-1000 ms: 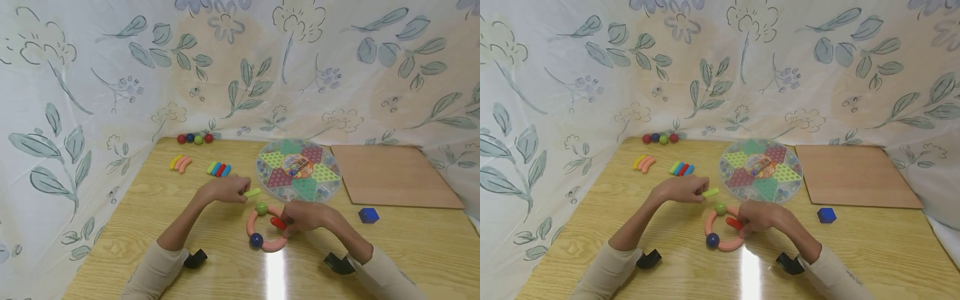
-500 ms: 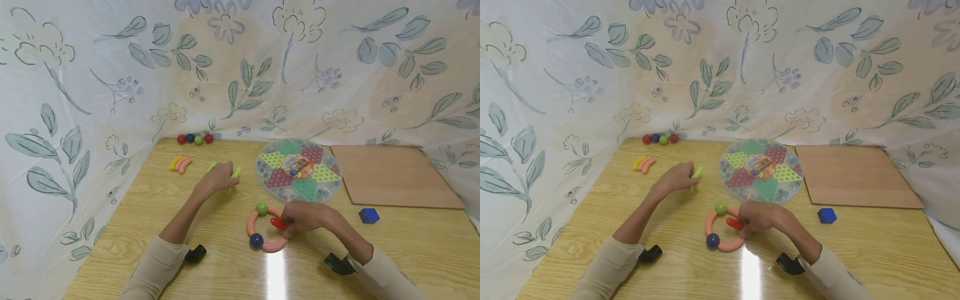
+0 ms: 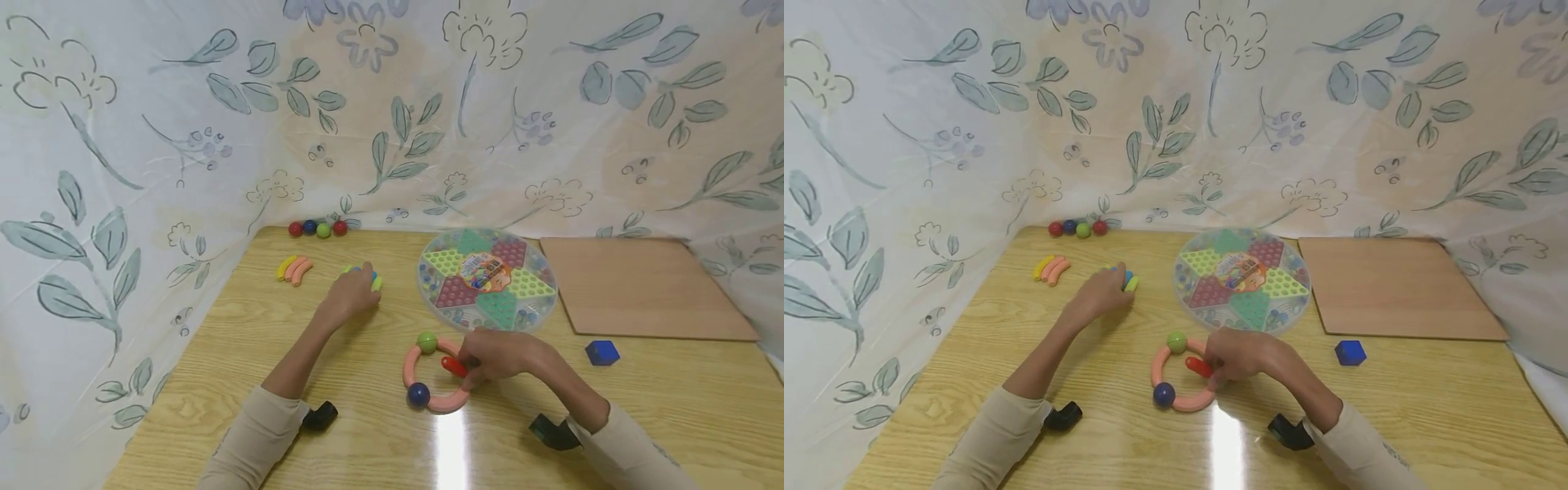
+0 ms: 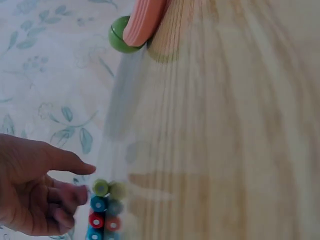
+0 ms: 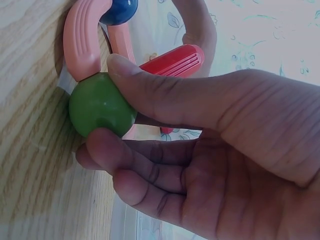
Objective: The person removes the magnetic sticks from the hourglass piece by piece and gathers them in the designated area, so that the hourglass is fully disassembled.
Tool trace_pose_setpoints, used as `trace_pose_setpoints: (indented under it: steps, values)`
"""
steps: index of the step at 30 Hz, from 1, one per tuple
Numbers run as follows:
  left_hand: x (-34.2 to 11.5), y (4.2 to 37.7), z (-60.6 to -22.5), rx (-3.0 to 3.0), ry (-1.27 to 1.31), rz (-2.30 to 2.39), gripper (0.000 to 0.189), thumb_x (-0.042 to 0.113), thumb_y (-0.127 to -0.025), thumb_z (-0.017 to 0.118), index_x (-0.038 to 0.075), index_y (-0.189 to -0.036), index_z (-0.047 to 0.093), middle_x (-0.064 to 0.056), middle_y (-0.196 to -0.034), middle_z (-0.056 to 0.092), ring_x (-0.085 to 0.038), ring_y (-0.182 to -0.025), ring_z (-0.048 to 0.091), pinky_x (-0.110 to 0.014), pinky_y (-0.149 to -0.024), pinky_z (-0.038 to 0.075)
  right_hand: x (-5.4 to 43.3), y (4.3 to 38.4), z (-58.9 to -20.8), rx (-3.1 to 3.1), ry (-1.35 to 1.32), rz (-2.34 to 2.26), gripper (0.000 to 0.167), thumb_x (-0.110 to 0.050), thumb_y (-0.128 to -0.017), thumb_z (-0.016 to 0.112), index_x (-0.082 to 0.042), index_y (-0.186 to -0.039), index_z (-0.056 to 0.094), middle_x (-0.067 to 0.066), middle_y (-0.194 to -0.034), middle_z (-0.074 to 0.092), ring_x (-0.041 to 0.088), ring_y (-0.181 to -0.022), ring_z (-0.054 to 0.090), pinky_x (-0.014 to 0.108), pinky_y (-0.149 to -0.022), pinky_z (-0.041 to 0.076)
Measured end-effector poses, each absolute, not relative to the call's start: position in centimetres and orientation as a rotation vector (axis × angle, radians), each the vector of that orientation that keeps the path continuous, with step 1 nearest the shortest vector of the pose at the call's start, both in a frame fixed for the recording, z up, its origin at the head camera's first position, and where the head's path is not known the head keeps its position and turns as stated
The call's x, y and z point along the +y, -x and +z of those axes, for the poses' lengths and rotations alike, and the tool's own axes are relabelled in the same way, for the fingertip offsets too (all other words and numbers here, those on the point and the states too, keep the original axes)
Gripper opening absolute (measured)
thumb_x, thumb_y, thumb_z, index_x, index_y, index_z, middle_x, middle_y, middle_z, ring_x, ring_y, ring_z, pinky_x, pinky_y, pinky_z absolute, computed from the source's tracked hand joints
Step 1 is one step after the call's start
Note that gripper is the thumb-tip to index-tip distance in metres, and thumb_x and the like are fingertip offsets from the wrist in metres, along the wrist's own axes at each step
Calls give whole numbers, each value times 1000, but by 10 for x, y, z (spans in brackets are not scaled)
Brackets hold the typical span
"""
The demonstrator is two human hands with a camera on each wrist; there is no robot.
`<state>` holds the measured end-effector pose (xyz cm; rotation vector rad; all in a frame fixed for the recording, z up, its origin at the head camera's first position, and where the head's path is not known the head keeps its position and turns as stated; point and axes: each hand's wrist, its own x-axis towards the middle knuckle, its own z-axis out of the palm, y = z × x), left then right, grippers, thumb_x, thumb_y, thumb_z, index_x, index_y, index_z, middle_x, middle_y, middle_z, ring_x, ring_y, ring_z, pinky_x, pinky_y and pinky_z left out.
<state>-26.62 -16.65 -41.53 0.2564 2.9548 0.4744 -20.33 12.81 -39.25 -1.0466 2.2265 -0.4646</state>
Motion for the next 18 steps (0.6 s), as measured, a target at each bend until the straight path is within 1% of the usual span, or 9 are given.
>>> trace_pose_setpoints:
  steps: [2,4,5,7,8,9,12,16,18]
  values:
    - [-170,267,-413,2977,-302,443,32,19,-98,68,1,-121,56,-11,-94,59,-24,-80,56,-34,-67,48,128,203,-392,2222,1045,-469,16,-22,-90,82,-14,-79,73,-14,-63,46,-1,-57,36,16,-55,29]
    - [-174,267,-410,2981,-360,409,36,22,-98,73,7,-126,59,-17,-110,61,-32,-97,59,-45,-80,55,128,203,-392,2220,1040,-475,16,-21,-90,82,-14,-79,73,-14,-63,46,-1,-57,36,16,-55,29]
    - [-176,268,-409,2976,-389,389,38,23,-97,75,10,-130,60,-19,-121,59,-37,-109,58,-52,-89,55,128,203,-392,2220,1038,-475,16,-21,-90,82,-14,-79,72,-14,-63,46,-1,-57,36,16,-55,29]
    - [-181,269,-407,2953,-433,356,45,24,-96,77,20,-138,62,-23,-145,49,-47,-132,49,-67,-100,50,128,203,-393,2224,1034,-476,16,-21,-90,82,-14,-79,72,-14,-63,46,-1,-57,36,16,-55,29]
    - [-183,269,-406,2938,-444,354,47,25,-96,77,24,-141,62,-24,-154,41,-51,-141,41,-75,-103,45,128,203,-394,2226,1034,-474,16,-22,-90,82,-14,-79,73,-14,-63,46,-1,-58,37,16,-55,29]
    - [-185,270,-407,2920,-456,362,48,24,-96,77,26,-142,63,-24,-161,35,-54,-146,34,-79,-104,42,128,203,-394,2227,1036,-473,16,-22,-90,82,-14,-80,73,-14,-63,47,-1,-58,37,16,-55,30]
    - [-188,273,-409,2880,-494,399,45,20,-97,76,23,-141,67,-22,-169,27,-56,-152,28,-76,-107,42,128,203,-394,2229,1036,-471,15,-22,-90,82,-14,-80,74,-14,-63,48,-1,-58,37,16,-55,30]
    - [-188,275,-410,2860,-568,397,43,14,-97,74,14,-140,68,-27,-165,35,-57,-148,37,-65,-115,43,128,202,-393,2228,1035,-465,16,-23,-90,82,-14,-80,73,-14,-64,47,0,-59,37,17,-55,30]
    - [-187,276,-410,2864,-567,393,44,13,-97,74,13,-140,67,-27,-162,40,-55,-146,41,-63,-117,42,128,202,-393,2228,1037,-460,16,-24,-90,82,-14,-81,74,-14,-64,48,0,-59,37,17,-55,31]
